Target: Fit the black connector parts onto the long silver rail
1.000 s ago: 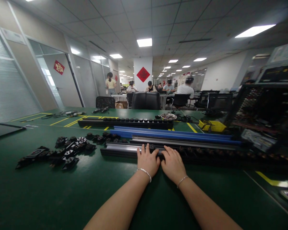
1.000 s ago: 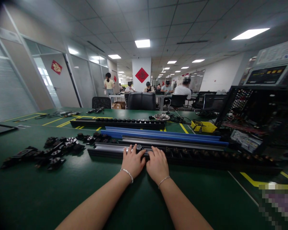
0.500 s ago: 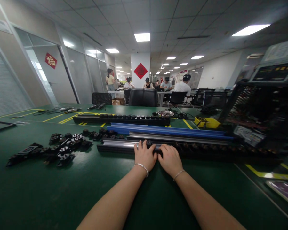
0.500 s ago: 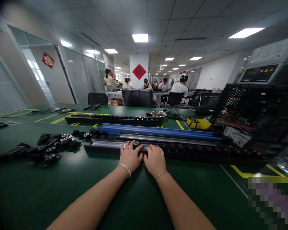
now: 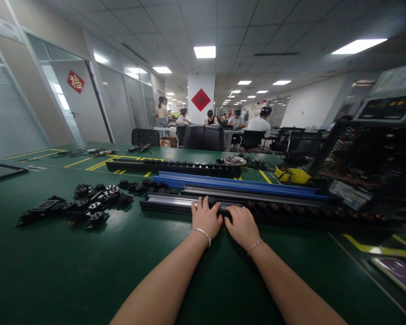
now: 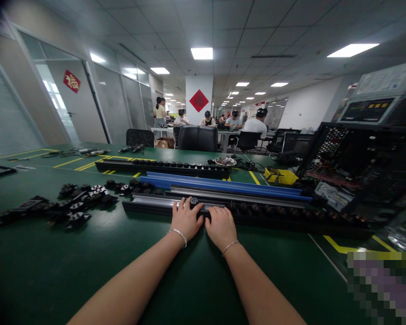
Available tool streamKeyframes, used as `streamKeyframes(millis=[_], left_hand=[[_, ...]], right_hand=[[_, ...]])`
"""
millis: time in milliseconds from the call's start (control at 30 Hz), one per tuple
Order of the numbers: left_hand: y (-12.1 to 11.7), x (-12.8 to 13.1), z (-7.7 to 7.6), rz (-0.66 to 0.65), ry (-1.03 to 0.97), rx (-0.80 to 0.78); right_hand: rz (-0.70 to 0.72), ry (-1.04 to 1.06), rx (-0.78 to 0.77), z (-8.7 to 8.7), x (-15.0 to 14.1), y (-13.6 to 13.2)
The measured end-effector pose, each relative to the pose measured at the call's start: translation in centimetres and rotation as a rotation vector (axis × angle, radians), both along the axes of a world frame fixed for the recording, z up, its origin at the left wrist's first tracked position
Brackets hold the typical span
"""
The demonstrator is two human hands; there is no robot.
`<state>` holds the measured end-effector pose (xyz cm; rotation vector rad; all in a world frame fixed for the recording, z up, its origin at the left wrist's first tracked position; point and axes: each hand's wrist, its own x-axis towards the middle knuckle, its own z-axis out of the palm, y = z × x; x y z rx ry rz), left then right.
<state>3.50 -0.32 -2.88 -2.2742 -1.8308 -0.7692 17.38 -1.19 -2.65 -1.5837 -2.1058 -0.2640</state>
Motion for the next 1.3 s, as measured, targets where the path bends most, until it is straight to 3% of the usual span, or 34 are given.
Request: streamKeyframes(millis=[600,1300], left_hand=[[0.05,-0.1,0.12,0.01,0.044,-0.057],[0.05,0.15,0.44,0.038,0.034,-0.006]], right_hand=[[-0.025,0.026,-0.012,0.02,-0.21,0.35],[-0.062,0.009,-0.043,0.11,-0.14,0.43]])
